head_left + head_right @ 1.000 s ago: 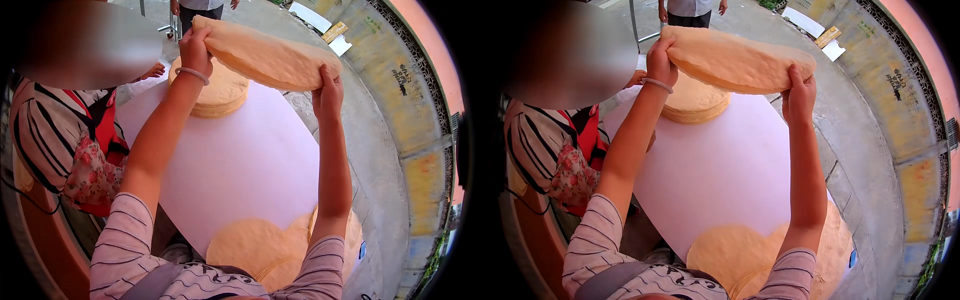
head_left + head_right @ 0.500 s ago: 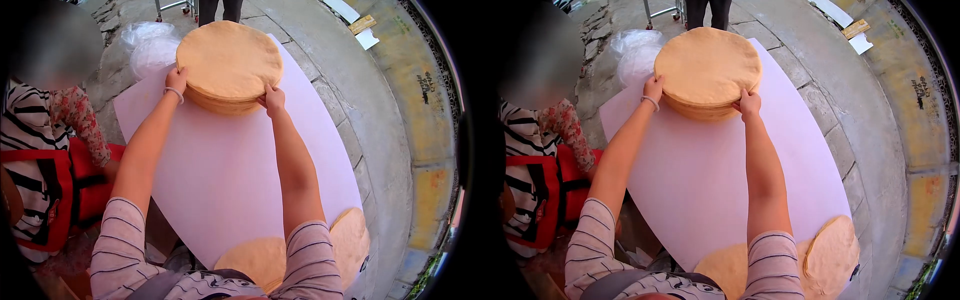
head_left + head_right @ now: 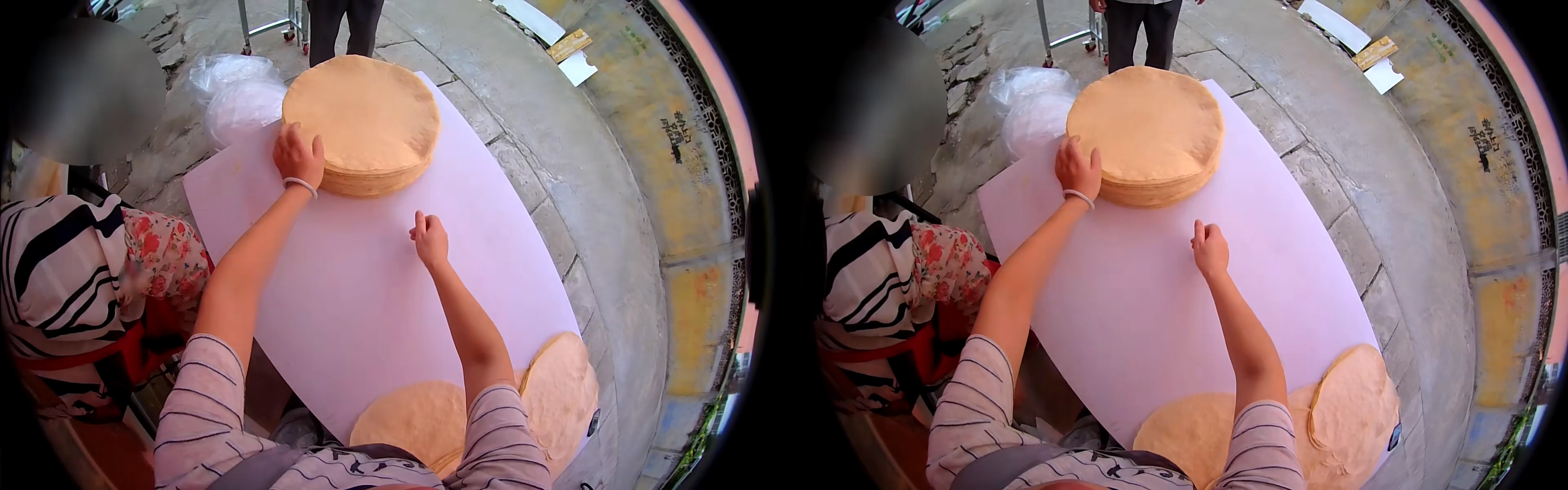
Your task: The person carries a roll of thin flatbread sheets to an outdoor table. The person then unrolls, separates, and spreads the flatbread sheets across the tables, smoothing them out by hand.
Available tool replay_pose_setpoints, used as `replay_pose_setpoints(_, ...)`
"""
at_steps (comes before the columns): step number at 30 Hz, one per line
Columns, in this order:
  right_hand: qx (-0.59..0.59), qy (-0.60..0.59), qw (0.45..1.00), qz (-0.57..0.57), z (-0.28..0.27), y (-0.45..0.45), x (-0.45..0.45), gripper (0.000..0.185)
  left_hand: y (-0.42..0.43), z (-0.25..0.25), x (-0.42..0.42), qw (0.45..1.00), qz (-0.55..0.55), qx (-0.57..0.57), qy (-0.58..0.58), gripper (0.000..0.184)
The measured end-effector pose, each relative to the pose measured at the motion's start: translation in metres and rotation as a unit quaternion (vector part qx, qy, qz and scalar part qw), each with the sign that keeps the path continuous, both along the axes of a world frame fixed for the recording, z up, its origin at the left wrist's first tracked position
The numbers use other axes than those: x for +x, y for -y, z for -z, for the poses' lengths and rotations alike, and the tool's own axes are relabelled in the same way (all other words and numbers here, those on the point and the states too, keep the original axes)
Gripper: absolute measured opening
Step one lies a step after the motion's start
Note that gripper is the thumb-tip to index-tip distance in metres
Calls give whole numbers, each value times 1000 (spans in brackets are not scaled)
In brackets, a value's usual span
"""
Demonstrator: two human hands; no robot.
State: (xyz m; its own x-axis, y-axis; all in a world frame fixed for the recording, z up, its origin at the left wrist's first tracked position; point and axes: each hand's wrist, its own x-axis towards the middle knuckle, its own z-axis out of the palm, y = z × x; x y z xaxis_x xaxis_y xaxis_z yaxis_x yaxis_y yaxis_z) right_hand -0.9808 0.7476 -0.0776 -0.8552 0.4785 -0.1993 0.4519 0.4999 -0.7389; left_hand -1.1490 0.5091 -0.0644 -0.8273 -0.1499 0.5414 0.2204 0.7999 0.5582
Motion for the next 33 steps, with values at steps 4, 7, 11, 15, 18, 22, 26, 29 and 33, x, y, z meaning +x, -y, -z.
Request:
replay_pose_setpoints(4,143,-89,980,-106,8,-1,178,26,-40,-16,50,933,262,-243,48,77)
replay_pose_setpoints(7,179,-87,980,-20,-17,-1,303,35,-55,-2,66,885,269,-331,186,87)
replay_pose_setpoints(11,279,55,947,152,-35,22,439,52,-59,-15,63,852,258,-398,221,92)
replay_pose_setpoints(15,269,219,903,254,-20,78,501,69,-73,-25,63,844,237,-427,222,87)
replay_pose_setpoints(18,243,276,899,239,23,111,526,76,-94,-9,101,887,255,-337,189,74)
replay_pose_setpoints(22,224,252,901,271,23,109,521,77,-111,6,276,821,534,-183,85,71)
replay_pose_setpoints(26,199,222,917,266,24,104,529,76,-90,-4,478,675,681,-217,181,75)
replay_pose_setpoints(29,146,164,947,233,-7,97,548,71,-56,21,562,656,664,-300,196,73)
replay_pose_setpoints(33,178,52,947,261,-16,115,633,63,-25,45,606,702,607,-343,145,66)
